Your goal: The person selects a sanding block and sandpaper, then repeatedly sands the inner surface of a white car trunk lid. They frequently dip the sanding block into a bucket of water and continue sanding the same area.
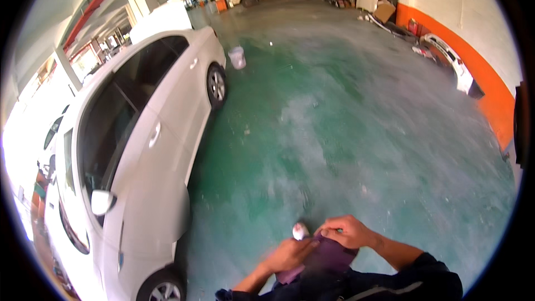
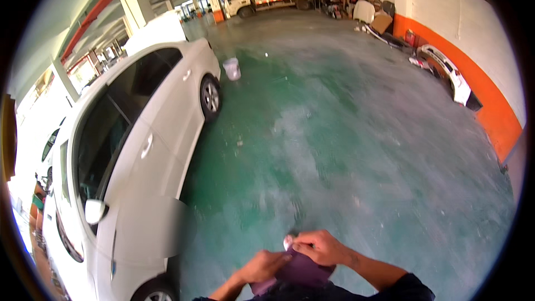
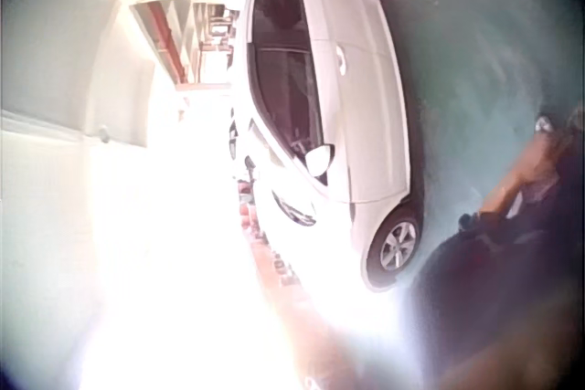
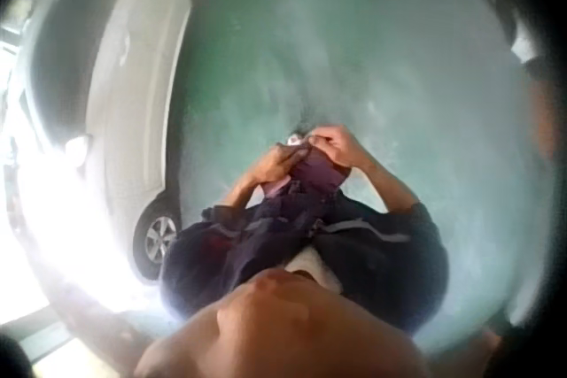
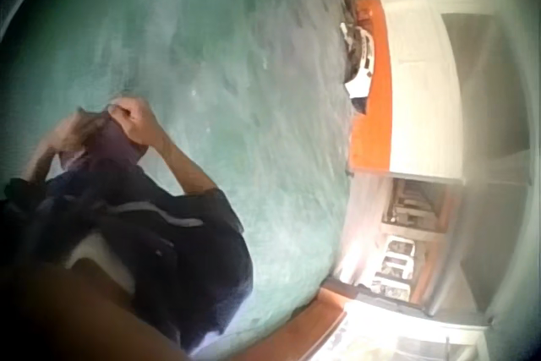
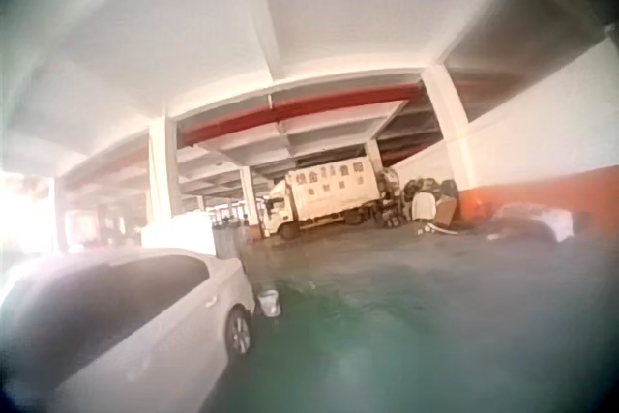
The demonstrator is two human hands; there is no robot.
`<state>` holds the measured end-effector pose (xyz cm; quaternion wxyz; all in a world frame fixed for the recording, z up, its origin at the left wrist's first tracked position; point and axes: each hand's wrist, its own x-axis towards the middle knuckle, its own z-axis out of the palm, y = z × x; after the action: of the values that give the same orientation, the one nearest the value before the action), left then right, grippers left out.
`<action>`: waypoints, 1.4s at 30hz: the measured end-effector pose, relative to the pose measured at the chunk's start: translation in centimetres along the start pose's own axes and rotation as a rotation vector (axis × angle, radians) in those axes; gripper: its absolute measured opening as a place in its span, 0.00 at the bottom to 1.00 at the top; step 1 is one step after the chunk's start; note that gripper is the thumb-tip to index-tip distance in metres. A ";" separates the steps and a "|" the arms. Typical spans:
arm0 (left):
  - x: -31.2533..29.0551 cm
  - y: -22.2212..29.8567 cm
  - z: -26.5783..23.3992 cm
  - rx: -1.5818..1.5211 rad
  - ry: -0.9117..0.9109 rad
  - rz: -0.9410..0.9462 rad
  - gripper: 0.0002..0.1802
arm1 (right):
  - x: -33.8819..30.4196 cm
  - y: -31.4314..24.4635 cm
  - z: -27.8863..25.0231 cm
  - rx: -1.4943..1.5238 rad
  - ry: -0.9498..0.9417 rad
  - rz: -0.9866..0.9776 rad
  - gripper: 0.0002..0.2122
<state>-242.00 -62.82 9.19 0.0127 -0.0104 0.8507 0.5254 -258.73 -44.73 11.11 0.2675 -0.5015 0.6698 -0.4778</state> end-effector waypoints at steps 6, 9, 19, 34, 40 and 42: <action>19.7 -1.7 -11.5 0.063 -0.107 -0.030 0.19 | 16.2 4.1 -11.9 -0.051 0.124 0.083 0.08; 29.6 -4.3 -16.5 0.210 -0.094 0.055 0.14 | 23.9 7.9 -18.1 0.064 0.171 0.154 0.07; 63.1 -13.2 -35.3 0.646 0.113 0.182 0.16 | 57.7 24.2 -37.2 -0.176 -0.031 -0.244 0.07; 90.3 -30.0 -74.9 0.474 0.557 0.190 0.16 | 112.5 36.8 -59.3 -0.206 -0.383 -0.313 0.04; 102.0 -39.9 -91.7 -0.304 1.105 -0.479 0.31 | 131.4 47.2 -68.1 0.033 -0.061 0.169 0.08; 109.6 -44.6 -93.7 -0.522 0.997 -0.469 0.30 | 138.3 46.3 -64.8 0.271 -0.099 0.091 0.11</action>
<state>-351.12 -167.05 7.69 -0.2747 -0.4449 0.5724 0.6317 -381.24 -147.05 11.71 0.3870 -0.4528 0.6073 -0.5257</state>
